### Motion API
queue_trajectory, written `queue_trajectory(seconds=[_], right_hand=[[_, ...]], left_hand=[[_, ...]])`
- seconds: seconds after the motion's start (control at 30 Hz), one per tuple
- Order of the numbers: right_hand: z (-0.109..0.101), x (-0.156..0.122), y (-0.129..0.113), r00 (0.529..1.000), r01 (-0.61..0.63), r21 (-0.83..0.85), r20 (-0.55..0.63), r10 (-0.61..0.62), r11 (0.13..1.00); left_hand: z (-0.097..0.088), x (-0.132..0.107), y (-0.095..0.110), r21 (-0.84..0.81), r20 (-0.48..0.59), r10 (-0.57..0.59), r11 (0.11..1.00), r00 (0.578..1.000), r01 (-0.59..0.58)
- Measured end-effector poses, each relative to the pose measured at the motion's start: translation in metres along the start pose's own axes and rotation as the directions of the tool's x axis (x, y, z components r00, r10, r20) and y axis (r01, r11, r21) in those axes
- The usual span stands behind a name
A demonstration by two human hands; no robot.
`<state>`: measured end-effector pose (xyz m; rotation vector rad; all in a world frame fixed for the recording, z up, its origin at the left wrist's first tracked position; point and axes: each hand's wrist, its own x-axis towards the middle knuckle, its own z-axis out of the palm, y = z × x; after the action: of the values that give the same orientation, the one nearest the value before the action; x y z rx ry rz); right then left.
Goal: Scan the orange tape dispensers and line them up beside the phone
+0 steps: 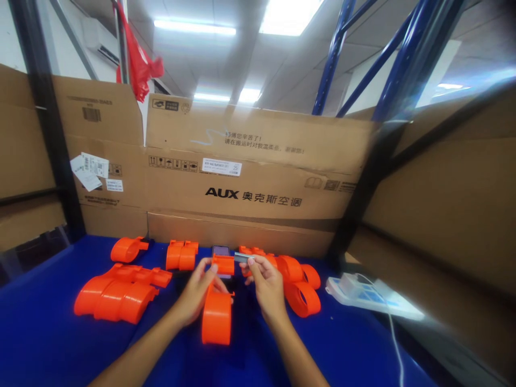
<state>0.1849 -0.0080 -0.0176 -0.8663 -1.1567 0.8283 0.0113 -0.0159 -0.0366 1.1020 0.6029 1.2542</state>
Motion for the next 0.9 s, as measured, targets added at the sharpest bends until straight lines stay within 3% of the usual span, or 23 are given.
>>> queue_trajectory(seconds=[0.23, 0.6, 0.9], right_hand=[[0.0, 0.0, 0.002, 1.0, 0.011, -0.041, 0.025, -0.009, 0.999], [-0.007, 0.002, -0.002, 0.995, 0.054, -0.131, 0.088, -0.042, 0.99], [-0.008, 0.004, -0.004, 0.989, 0.039, -0.157, 0.148, -0.016, 0.987]], left_hand=[[0.004, -0.001, 0.004, -0.079, -0.073, -0.047, 0.996, 0.996, 0.041], [-0.005, 0.002, -0.001, -0.002, -0.062, -0.038, 0.999, 0.997, 0.038], [-0.002, 0.001, 0.001, -0.044, -0.076, -0.075, 0.996, 0.994, 0.072]])
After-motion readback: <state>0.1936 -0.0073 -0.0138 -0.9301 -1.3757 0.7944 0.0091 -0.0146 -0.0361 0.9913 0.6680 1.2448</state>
